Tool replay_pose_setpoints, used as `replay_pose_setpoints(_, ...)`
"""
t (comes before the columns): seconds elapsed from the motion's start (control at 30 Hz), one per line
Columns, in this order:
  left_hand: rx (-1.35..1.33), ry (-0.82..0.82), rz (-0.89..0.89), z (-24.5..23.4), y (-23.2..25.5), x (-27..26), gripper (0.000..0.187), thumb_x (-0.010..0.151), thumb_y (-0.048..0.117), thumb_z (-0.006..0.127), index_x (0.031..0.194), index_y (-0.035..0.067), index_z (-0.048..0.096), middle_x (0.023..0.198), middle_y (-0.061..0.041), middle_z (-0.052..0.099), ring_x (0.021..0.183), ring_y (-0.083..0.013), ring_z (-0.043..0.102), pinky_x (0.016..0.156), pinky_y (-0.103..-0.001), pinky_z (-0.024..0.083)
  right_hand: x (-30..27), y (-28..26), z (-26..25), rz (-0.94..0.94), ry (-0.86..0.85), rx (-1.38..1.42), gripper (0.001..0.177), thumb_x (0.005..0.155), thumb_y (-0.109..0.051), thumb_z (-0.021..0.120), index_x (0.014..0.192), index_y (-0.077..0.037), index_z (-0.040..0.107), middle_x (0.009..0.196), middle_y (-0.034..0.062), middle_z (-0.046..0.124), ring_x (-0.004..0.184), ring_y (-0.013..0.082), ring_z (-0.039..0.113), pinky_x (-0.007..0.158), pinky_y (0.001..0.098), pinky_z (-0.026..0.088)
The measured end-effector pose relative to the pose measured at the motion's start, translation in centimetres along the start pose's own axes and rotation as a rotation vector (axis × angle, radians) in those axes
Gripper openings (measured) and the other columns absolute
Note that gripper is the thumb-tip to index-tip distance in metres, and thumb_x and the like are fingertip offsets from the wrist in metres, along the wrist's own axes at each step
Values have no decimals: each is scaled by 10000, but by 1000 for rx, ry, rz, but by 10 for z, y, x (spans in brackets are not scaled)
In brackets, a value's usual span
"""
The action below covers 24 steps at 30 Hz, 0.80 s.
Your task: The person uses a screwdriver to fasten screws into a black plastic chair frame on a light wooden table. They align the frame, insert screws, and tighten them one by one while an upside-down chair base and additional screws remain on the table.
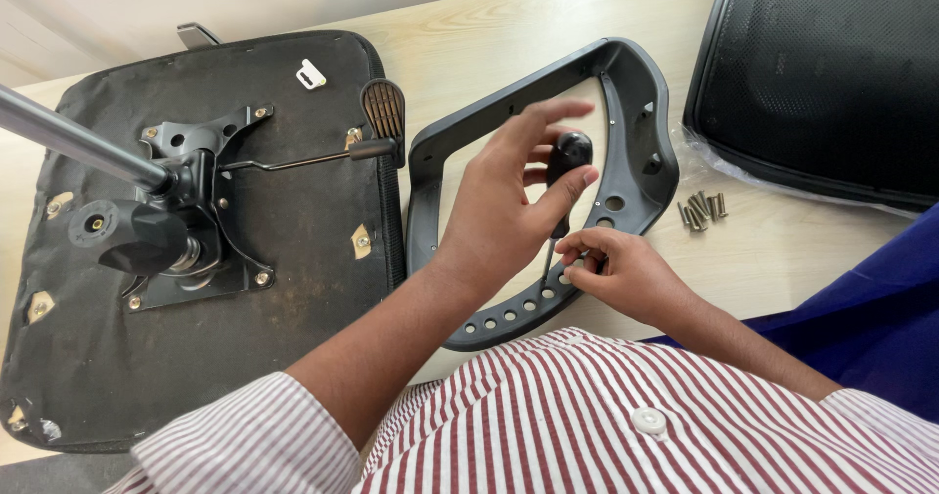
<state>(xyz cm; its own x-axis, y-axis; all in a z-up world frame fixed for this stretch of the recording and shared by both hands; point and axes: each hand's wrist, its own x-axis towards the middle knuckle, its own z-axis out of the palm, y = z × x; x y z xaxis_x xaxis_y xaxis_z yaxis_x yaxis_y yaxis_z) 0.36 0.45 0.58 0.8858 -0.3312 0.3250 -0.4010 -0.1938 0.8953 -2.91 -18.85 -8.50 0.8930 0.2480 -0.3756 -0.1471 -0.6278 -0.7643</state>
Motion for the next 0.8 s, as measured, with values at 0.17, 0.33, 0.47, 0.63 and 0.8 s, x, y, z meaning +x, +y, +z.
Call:
replay_pose_setpoints(0.17,34,-91,71,-1,-1,-1,309,1033,227,677,1319,167,578,1216,-58,648,1104,-182,708,1016,-357,596,1,0,-1,17,-4,9,299,848,-113,722,1136,-33,722,922,30,723,726,106,598,686,290,523)
replay_pose_setpoints(0.33,264,26,73,6,4,-7,337,920,286,819,1172,158,636,1177,-134,572,1023,-237,654,844,-352,599,0,2,-1,24,-12,-29,283,866,-136,721,1132,-40,725,906,53,723,728,109,604,689,299,521)
replay_pose_setpoints(0.47,36,18,-27,3,3,-6,380,968,246,741,1303,169,581,1179,-60,652,1071,-158,718,935,-302,622,1,1,0,-14,-7,-32,304,845,-141,723,1141,-73,732,938,14,724,724,96,606,697,279,531)
replay_pose_setpoints(0.63,-91,-75,-22,-3,1,-10,332,1025,185,677,1340,144,582,1243,-75,684,1191,-172,716,1076,-313,596,3,1,-1,-3,-19,-50,281,853,-150,740,1118,-57,734,912,26,723,720,105,591,680,293,518)
replay_pose_setpoints(0.8,173,78,42,3,6,-18,336,944,213,781,1235,132,633,1233,-127,580,1119,-225,654,888,-352,582,1,2,-1,11,-23,-68,251,871,-160,740,1090,-38,732,870,58,712,705,115,586,667,303,509)
